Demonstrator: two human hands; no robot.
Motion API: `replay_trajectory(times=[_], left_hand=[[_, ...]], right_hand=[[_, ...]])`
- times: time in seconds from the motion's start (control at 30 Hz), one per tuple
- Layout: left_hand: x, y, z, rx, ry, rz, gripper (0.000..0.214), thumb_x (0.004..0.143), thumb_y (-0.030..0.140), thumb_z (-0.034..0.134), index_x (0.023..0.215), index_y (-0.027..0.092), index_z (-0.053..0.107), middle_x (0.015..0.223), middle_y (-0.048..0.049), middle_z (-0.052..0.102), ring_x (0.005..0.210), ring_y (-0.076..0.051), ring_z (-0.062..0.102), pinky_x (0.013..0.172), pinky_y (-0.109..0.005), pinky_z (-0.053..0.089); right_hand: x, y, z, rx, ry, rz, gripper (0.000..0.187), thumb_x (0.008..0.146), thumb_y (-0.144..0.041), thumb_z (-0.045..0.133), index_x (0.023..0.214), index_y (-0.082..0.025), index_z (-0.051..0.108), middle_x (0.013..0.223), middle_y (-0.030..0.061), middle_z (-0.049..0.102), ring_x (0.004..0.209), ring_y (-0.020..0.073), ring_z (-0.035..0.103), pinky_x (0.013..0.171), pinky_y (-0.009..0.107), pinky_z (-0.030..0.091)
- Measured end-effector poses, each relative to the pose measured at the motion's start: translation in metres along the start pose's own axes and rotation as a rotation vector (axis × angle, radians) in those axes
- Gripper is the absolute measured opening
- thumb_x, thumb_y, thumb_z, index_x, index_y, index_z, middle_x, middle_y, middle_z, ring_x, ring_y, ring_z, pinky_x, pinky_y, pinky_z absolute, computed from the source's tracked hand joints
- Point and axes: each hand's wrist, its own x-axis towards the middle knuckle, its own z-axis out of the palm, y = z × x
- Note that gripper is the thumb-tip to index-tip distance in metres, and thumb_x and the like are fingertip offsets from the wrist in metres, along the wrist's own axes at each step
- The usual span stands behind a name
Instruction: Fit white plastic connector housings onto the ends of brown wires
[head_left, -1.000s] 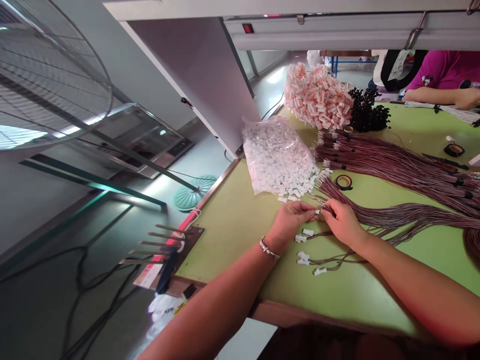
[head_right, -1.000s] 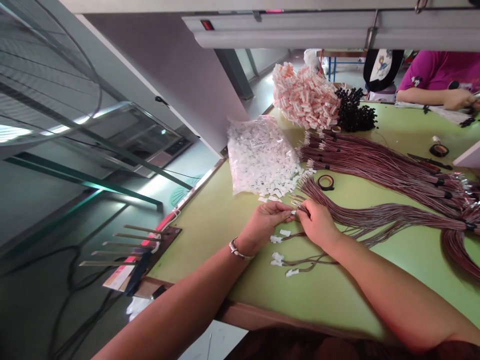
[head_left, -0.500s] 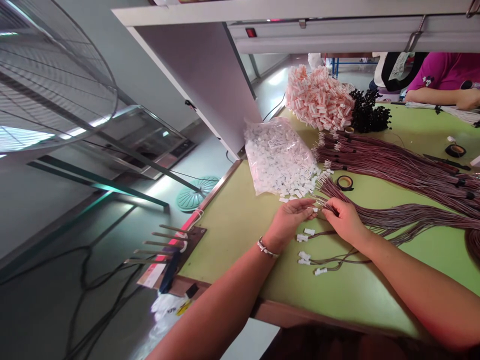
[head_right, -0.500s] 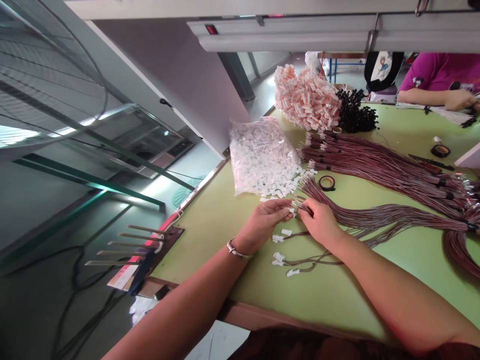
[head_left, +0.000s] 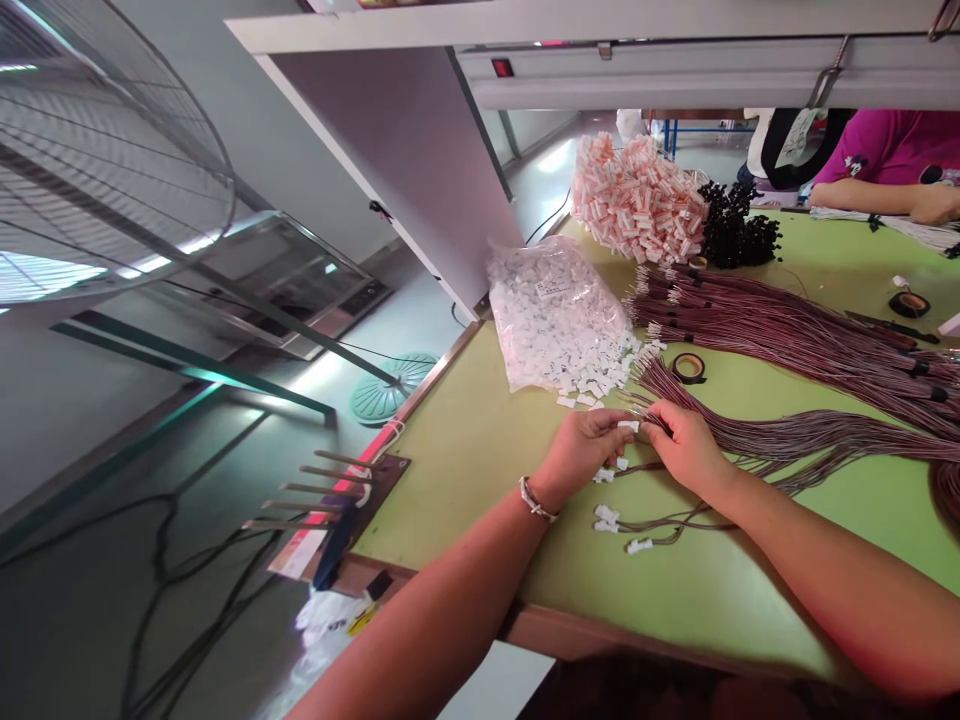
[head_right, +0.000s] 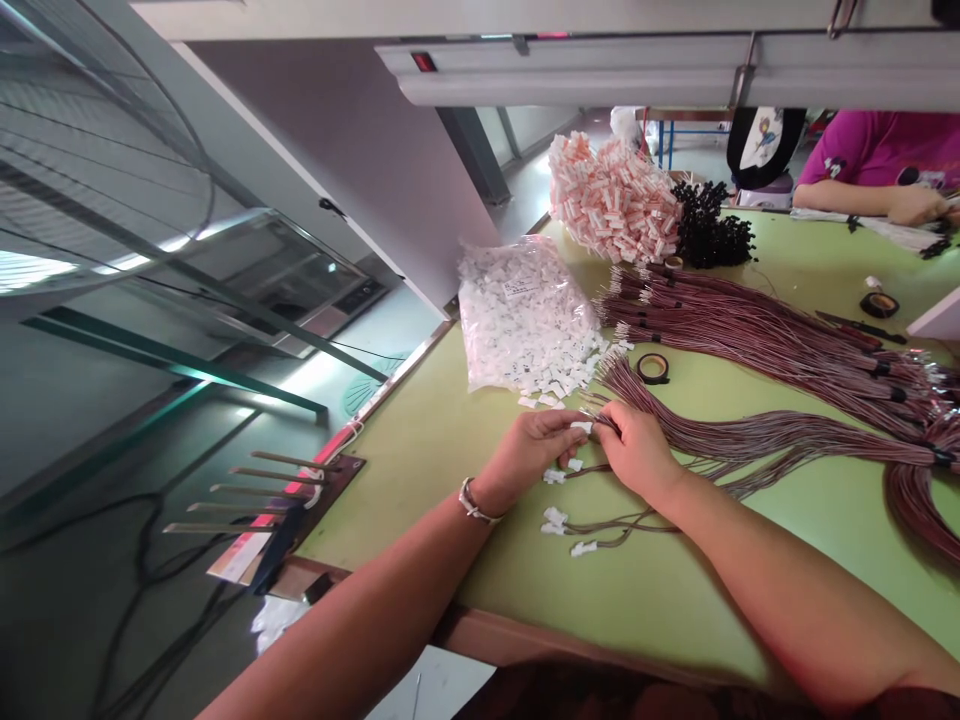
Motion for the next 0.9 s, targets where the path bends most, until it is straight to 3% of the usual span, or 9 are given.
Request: replay_trajectory(times=[0.27,0.37,0.47,0.6,0.73,0.9], left_hand=[[0.0,-0.003,0.005,0.086,0.045,0.039,0.022,0.07,0.026,0.063,0.087,0.013,0.071,0.048,0.0021,0.055,0.039,-0.009,0.049,0.041,-0.02,0.042],[0.0,-0.005,0.006,0.191,0.114,0.198,0.017,0.073,0.024,0.061,0.083,0.016,0.072,0.054,-0.0003,0.059,0.044,-0.01,0.052,0.048,-0.022,0.044],[0.0,-0.004,0.004,0.352,0.1,0.375,0.016,0.076,0.019,0.058,0.084,0.019,0.073,0.057,-0.0013,0.06,0.05,-0.012,0.053,0.055,-0.023,0.043],[0.0,-0.002,0.003,0.453,0.082,0.454,0.02,0.078,0.017,0.055,0.087,0.021,0.073,0.057,-0.0019,0.06,0.053,-0.013,0.053,0.058,-0.024,0.042],[0.002,-0.004,0.005,0.428,0.096,0.428,0.017,0.077,0.018,0.057,0.083,0.02,0.073,0.057,-0.0015,0.06,0.052,-0.012,0.052,0.057,-0.023,0.042],[0.005,-0.012,0.008,0.168,0.138,0.199,0.013,0.071,0.023,0.063,0.08,0.016,0.07,0.051,0.0015,0.058,0.045,-0.01,0.051,0.047,-0.021,0.042]], right_hand=[[0.001,0.001,-0.001,0.097,-0.027,0.087,0.014,0.078,-0.027,0.05,0.069,-0.018,0.053,0.058,-0.0027,0.05,0.055,0.0115,0.041,0.055,0.024,0.032],[0.001,0.002,-0.001,0.226,-0.051,0.18,0.018,0.078,-0.031,0.05,0.065,-0.019,0.05,0.056,-0.0036,0.048,0.054,0.0109,0.04,0.054,0.023,0.033],[0.002,0.004,0.001,0.32,-0.087,0.239,0.018,0.076,-0.033,0.052,0.065,-0.019,0.049,0.053,-0.0051,0.047,0.051,0.0101,0.039,0.052,0.023,0.033],[0.003,0.009,0.005,0.343,-0.089,0.26,0.02,0.075,-0.035,0.054,0.066,-0.019,0.049,0.051,-0.0061,0.045,0.049,0.0093,0.037,0.049,0.023,0.031],[0.005,0.01,0.005,0.415,-0.111,0.291,0.023,0.074,-0.038,0.055,0.065,-0.018,0.049,0.05,-0.0063,0.044,0.047,0.0085,0.036,0.046,0.022,0.028],[0.007,0.008,0.004,0.523,-0.127,0.362,0.022,0.072,-0.036,0.056,0.064,-0.018,0.048,0.047,-0.0075,0.043,0.042,0.0064,0.031,0.043,0.021,0.024]])
